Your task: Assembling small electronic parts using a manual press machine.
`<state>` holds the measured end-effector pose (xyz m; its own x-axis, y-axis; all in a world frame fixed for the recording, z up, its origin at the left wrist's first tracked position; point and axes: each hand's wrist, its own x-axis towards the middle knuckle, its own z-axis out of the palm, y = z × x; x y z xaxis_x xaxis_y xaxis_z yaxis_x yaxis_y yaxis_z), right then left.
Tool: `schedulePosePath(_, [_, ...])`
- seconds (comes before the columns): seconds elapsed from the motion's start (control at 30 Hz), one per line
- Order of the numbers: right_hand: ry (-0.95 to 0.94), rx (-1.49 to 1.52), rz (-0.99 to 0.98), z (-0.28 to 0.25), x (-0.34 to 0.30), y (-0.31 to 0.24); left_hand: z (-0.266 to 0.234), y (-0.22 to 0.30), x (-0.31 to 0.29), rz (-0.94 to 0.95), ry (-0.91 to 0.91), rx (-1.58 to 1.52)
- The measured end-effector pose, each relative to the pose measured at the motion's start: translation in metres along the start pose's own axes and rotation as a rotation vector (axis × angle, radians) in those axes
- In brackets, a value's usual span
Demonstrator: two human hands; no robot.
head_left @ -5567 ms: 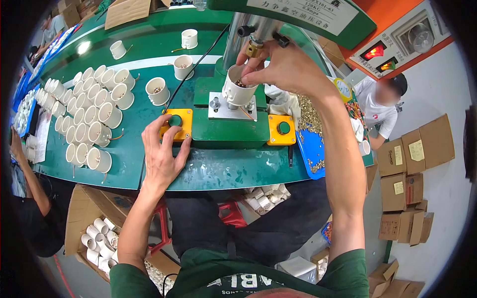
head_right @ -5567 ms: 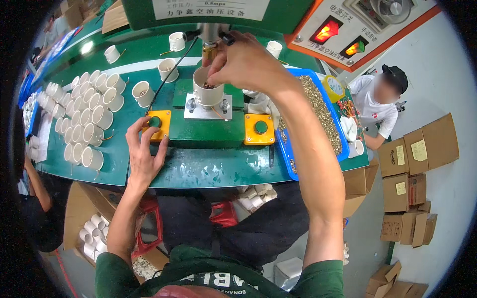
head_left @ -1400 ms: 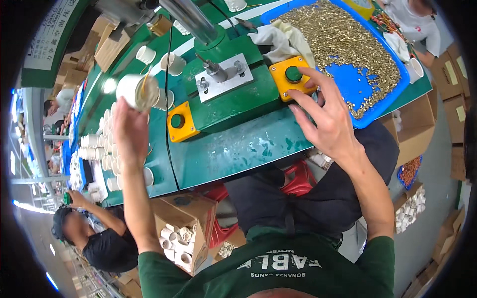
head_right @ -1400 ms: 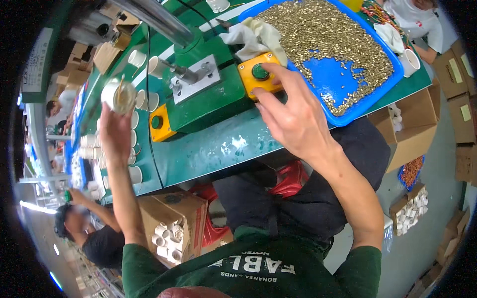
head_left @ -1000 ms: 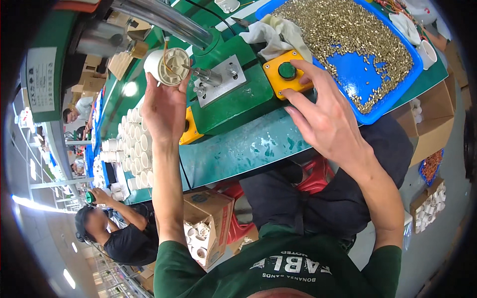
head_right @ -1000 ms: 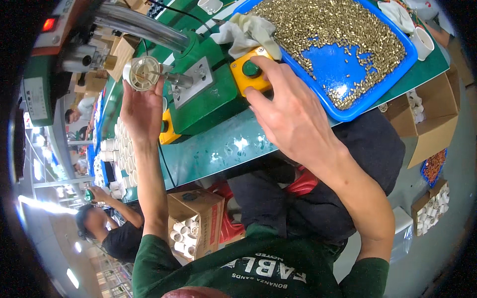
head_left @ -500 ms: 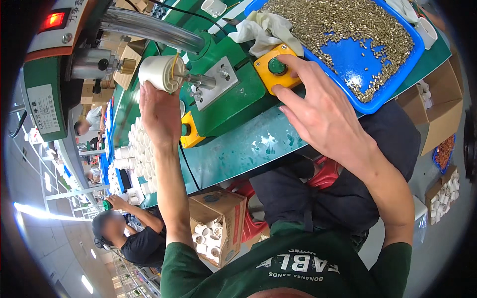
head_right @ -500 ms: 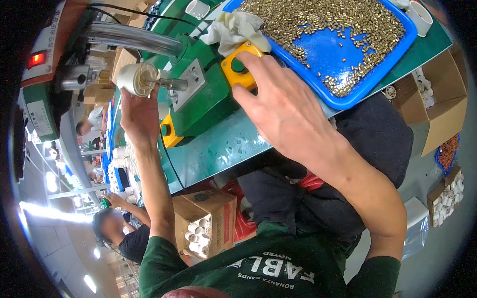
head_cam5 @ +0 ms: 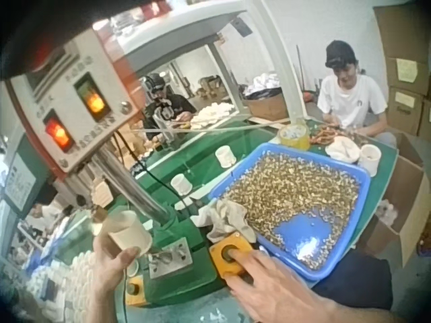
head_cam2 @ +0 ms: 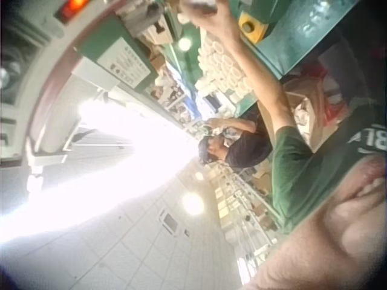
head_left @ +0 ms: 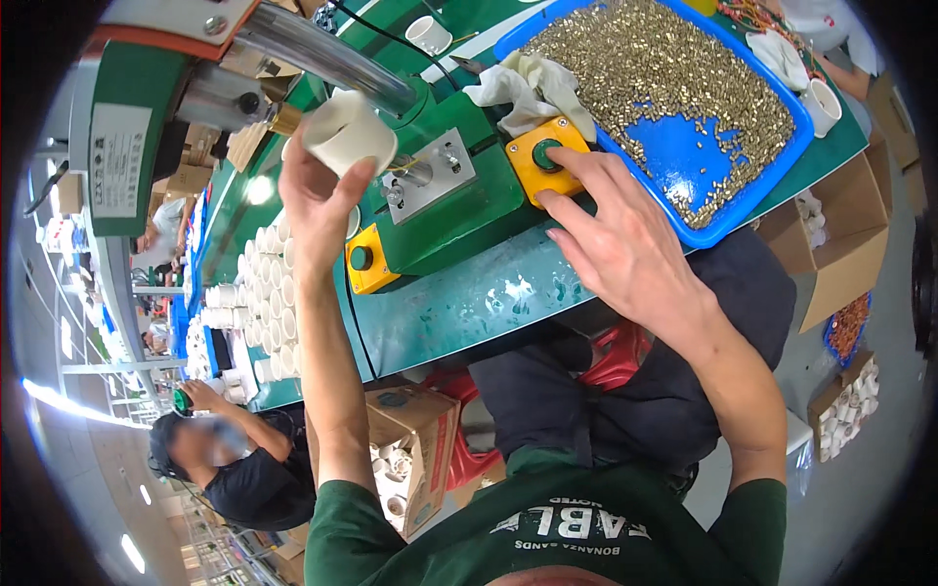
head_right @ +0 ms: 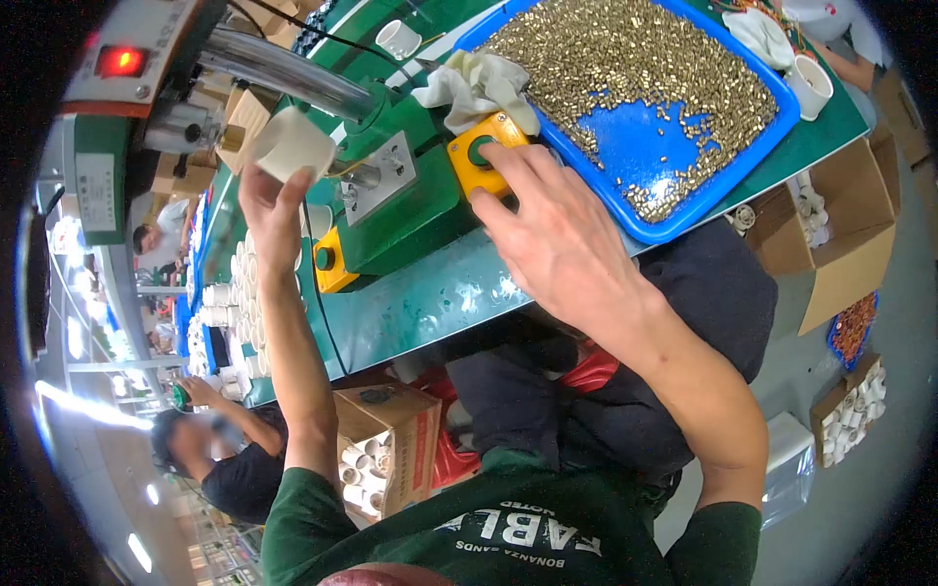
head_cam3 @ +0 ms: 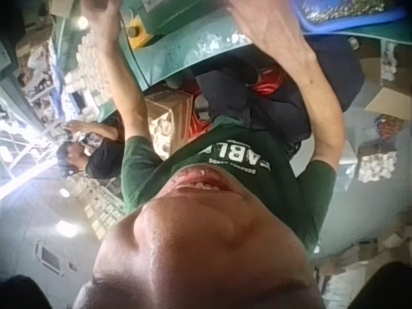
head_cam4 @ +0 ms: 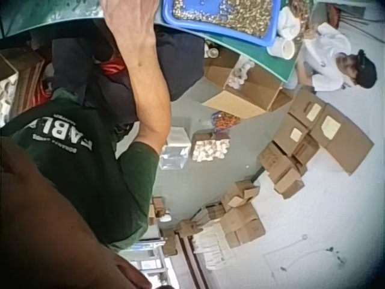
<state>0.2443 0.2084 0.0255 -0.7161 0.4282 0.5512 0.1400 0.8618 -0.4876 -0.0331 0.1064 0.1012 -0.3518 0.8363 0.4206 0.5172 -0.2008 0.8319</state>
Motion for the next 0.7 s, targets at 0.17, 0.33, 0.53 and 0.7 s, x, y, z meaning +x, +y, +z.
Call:
schedulePosePath(0.17, [0.034, -0.030, -0.038, -0.001, 0.000, 0.001, 0.020, -0.004, -0.015, -0.100, -0.022, 0.015])
schedulePosePath(0.33, [0.035, -0.019, -0.040, 0.000, 0.000, 0.000, 0.033, -0.017, -0.023, -0.098, 0.129, -0.318])
schedulePosePath(0.53, [0.009, 0.025, 0.006, -0.004, -0.002, -0.001, 0.027, -0.011, -0.007, -0.120, 0.313, -0.656])
schedulePosePath(0.7, [0.005, 0.032, 0.006, -0.003, -0.004, 0.001, 0.020, 0.002, -0.008, -0.307, 0.257, -0.791])
